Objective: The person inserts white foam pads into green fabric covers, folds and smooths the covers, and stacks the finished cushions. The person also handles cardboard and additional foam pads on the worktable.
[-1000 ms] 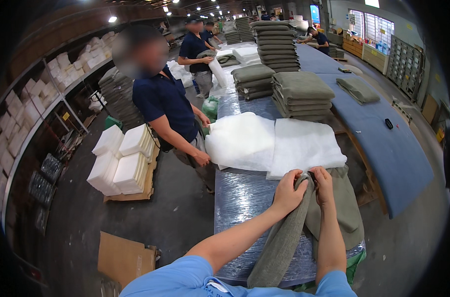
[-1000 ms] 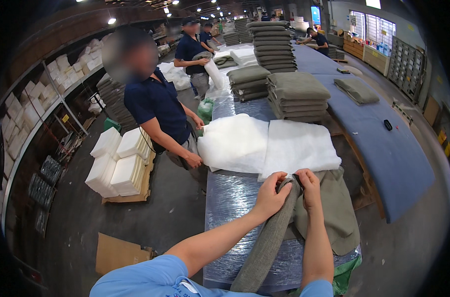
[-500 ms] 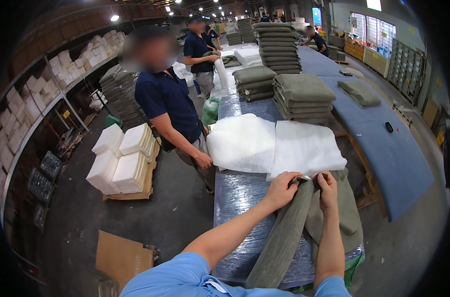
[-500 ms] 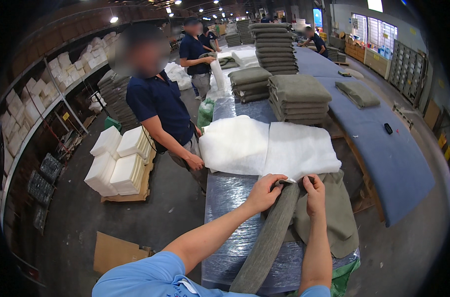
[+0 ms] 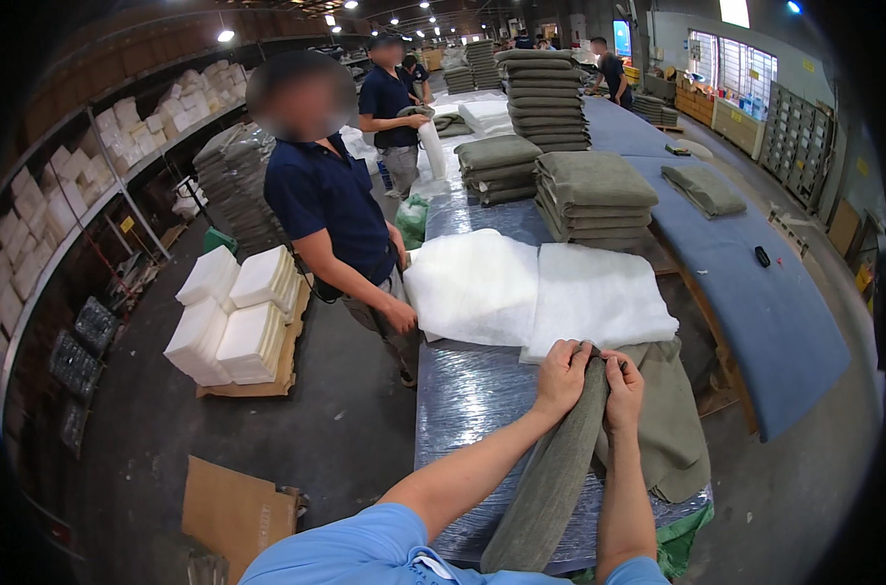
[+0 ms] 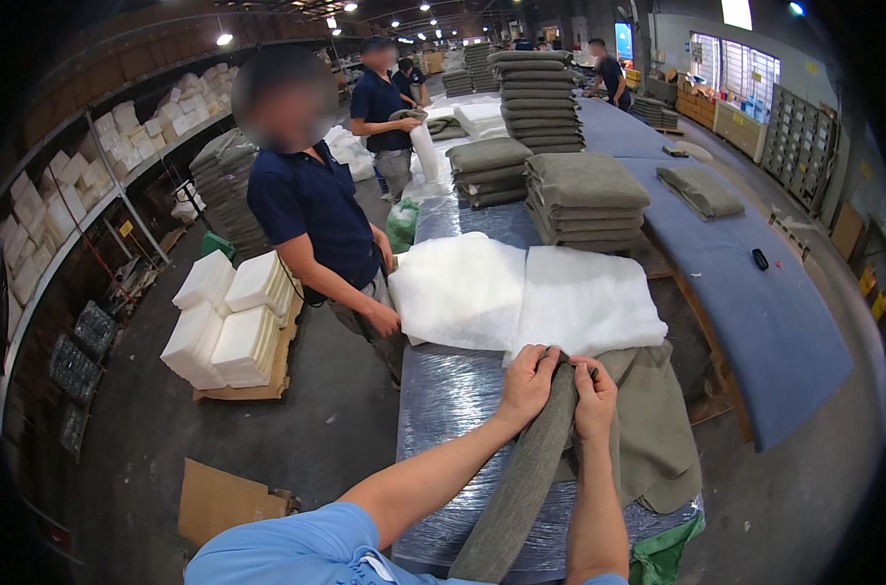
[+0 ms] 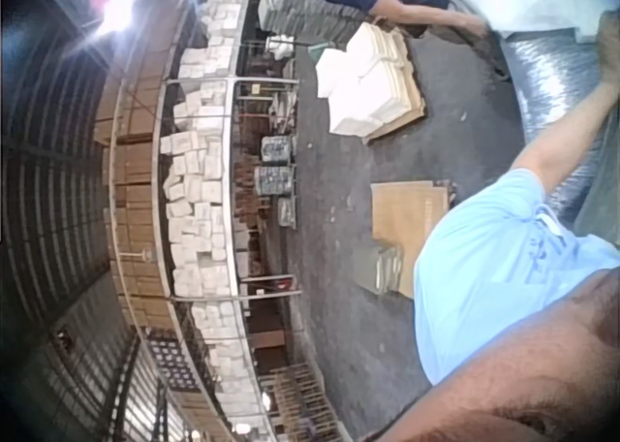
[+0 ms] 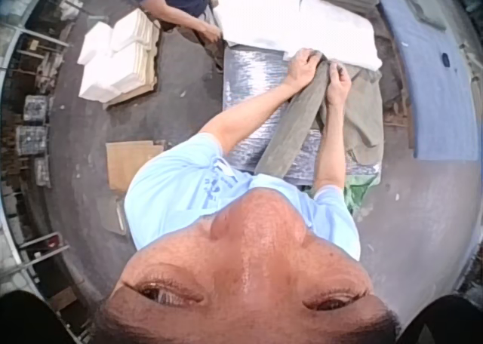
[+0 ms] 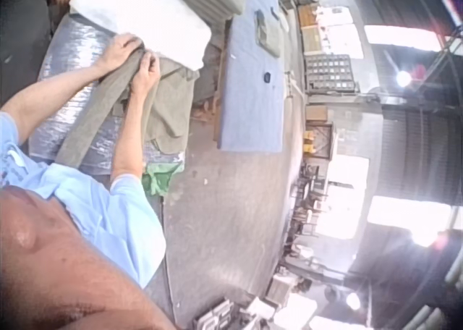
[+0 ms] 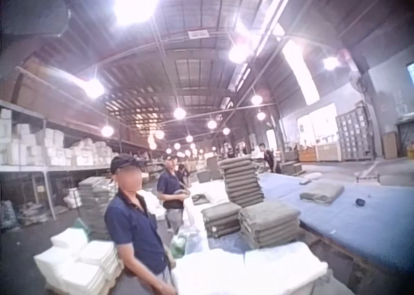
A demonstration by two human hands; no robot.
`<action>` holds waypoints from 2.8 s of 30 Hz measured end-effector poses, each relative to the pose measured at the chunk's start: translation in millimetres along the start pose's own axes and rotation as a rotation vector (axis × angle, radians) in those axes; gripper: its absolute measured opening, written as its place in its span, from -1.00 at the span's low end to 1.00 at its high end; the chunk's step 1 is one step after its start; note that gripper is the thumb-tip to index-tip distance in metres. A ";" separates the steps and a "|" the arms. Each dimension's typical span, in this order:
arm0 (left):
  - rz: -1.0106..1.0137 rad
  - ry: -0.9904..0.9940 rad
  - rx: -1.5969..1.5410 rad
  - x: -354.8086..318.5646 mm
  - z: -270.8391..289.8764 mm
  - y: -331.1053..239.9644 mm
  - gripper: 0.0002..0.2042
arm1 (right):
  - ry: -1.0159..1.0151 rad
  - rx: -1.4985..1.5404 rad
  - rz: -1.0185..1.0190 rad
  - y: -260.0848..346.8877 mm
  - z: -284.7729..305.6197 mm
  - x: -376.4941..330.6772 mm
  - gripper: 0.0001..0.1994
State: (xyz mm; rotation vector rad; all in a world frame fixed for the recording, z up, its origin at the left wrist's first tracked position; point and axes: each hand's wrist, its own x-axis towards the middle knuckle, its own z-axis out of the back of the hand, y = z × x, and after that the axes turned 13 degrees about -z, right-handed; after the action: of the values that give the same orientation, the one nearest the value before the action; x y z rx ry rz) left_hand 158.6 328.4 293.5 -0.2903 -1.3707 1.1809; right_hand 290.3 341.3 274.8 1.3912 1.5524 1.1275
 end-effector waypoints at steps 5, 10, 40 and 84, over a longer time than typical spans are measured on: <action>-0.040 -0.083 -0.043 -1.1 -12.9 1.1 -0.68 | -0.064 -0.026 0.037 -3.5 2.0 2.4 -0.82; -0.198 0.055 0.127 17.5 -5.0 14.4 -0.61 | -0.070 -0.059 -0.018 -1.5 -2.1 1.5 -0.80; 0.114 0.573 -0.450 33.3 5.9 5.5 -0.62 | -0.185 -0.361 0.264 13.3 19.4 26.5 -0.73; 0.279 0.543 -0.183 22.1 8.5 -3.9 -0.56 | -0.092 -0.339 -0.064 -4.6 -2.2 85.9 -0.40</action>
State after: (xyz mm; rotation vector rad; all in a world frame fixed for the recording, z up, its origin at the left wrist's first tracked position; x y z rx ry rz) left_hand 148.2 339.8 311.9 -0.8889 -0.9749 1.0929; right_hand 276.0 426.2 273.1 1.1416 1.2628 1.2050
